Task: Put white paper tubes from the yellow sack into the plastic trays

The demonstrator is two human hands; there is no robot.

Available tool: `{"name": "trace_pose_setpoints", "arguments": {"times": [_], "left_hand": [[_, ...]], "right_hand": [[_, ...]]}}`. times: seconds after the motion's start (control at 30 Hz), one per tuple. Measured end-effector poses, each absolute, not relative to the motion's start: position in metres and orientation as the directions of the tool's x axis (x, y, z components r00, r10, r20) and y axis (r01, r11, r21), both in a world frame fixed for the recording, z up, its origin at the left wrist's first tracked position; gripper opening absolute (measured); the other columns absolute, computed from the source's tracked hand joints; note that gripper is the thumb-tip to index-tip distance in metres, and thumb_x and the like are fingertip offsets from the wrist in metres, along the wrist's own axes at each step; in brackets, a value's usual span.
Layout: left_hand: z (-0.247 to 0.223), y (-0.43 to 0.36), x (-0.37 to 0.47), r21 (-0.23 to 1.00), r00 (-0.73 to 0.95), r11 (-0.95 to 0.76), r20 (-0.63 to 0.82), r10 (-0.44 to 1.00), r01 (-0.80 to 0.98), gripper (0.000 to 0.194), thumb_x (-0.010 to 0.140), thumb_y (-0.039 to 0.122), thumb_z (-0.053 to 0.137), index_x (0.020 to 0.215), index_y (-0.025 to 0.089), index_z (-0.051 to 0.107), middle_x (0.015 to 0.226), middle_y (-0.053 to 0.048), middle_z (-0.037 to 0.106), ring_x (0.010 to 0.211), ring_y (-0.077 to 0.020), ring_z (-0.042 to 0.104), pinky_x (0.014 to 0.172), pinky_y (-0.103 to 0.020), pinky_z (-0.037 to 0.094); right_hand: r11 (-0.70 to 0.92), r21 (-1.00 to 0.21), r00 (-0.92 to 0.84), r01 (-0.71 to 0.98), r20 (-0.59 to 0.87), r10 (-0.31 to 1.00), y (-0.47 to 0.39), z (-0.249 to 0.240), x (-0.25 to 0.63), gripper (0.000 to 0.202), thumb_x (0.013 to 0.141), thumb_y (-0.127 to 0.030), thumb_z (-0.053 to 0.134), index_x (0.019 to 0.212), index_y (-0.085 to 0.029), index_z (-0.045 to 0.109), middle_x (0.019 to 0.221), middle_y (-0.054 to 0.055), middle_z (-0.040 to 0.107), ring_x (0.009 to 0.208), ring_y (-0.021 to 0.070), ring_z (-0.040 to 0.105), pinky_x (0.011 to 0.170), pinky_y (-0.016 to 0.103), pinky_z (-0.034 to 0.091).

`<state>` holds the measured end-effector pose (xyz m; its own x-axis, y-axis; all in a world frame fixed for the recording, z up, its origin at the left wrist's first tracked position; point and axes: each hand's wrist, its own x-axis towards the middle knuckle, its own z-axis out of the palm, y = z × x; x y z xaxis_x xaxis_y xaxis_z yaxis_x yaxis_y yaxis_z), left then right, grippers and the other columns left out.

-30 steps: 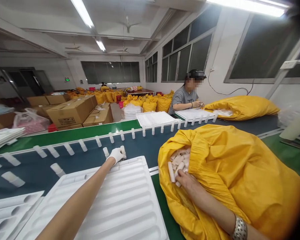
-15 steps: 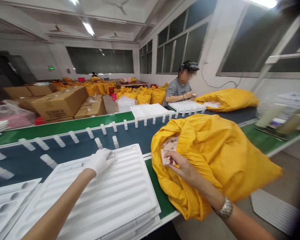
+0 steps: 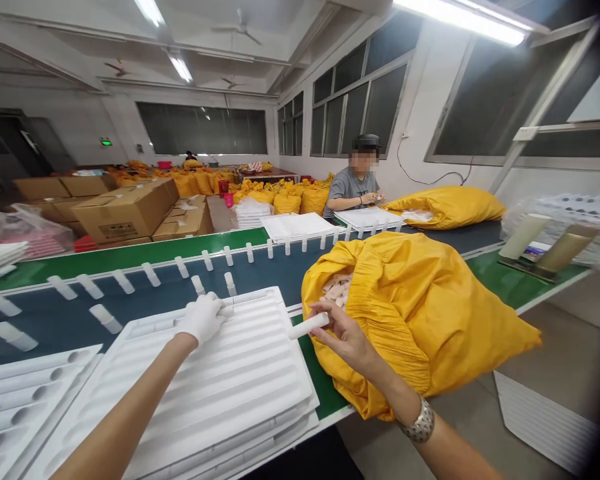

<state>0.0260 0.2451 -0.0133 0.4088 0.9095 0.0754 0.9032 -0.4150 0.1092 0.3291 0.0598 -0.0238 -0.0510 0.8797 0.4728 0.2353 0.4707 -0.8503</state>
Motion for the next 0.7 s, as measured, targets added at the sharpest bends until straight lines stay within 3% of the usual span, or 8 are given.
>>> {"name": "trace_pose_setpoints", "arguments": {"times": [0.1,0.23,0.33,0.4,0.53,0.7], "left_hand": [[-0.005,0.218,0.029,0.213,0.411,-0.436,0.153,0.899,0.874,0.027,0.091,0.031,0.047,0.087,0.016,0.069,0.11,-0.017,0.065,0.109,-0.0364,0.059,0.099,-0.051,0.045],[0.013,0.156,0.038,0.459,0.479,-0.495,0.161,0.863,0.738,0.034,0.102,0.038,0.034,0.112,0.022,0.063,0.118,-0.01,0.068,0.111,-0.0244,0.063,0.097,-0.034,0.052],[0.028,0.108,0.041,0.784,0.537,-0.355,0.033,0.843,0.509,0.036,0.102,0.048,0.039,0.118,0.025,0.061,0.113,-0.005,0.069,0.103,-0.0194,0.065,0.092,-0.027,0.053],[0.036,0.084,0.041,0.9,0.558,-0.216,-0.035,0.829,0.378,0.037,0.1,0.05,0.046,0.121,0.025,0.063,0.109,-0.004,0.068,0.096,-0.0187,0.064,0.089,-0.027,0.053],[0.042,0.059,0.042,0.949,0.586,-0.129,-0.067,0.808,0.287,0.039,0.099,0.048,0.05,0.127,0.026,0.065,0.114,-0.003,0.068,0.089,-0.0168,0.059,0.082,-0.025,0.051],[0.041,0.046,0.041,0.979,0.68,-0.087,-0.062,0.731,0.183,0.039,0.101,0.045,0.05,0.134,0.033,0.065,0.126,-0.001,0.068,0.101,-0.0179,0.062,0.083,-0.024,0.052]], "right_hand": [[0.459,-0.88,-0.023,0.125,0.46,0.888,0.065,-0.026,0.323,0.024,0.097,-0.039,0.063,0.113,-0.022,0.062,0.111,0.006,0.06,0.096,0.0184,0.066,0.089,0.033,0.06],[0.441,-0.897,0.025,-0.027,0.441,0.897,0.065,-0.023,0.307,0.027,0.095,-0.044,0.066,0.112,-0.023,0.062,0.114,0.006,0.06,0.098,0.0199,0.067,0.091,0.035,0.06],[0.426,-0.904,0.066,-0.025,0.424,0.903,0.062,-0.024,0.294,0.03,0.095,-0.047,0.064,0.112,-0.023,0.062,0.107,0.007,0.065,0.089,0.019,0.068,0.085,0.033,0.06],[0.433,-0.901,0.062,-0.021,0.431,0.9,0.058,-0.027,0.287,0.03,0.096,-0.047,0.063,0.112,-0.022,0.062,0.103,0.006,0.066,0.084,0.0181,0.069,0.08,0.031,0.059],[0.423,-0.906,-0.026,-0.027,0.423,0.906,0.049,-0.036,0.281,0.031,0.099,-0.049,0.059,0.114,-0.021,0.062,0.098,0.005,0.066,0.081,0.018,0.068,0.077,0.03,0.058],[0.406,-0.906,-0.146,0.118,0.388,0.91,0.039,-0.045,0.29,0.038,0.102,-0.054,0.051,0.116,-0.021,0.063,0.099,0.006,0.065,0.081,0.0176,0.065,0.076,0.03,0.056]]}}
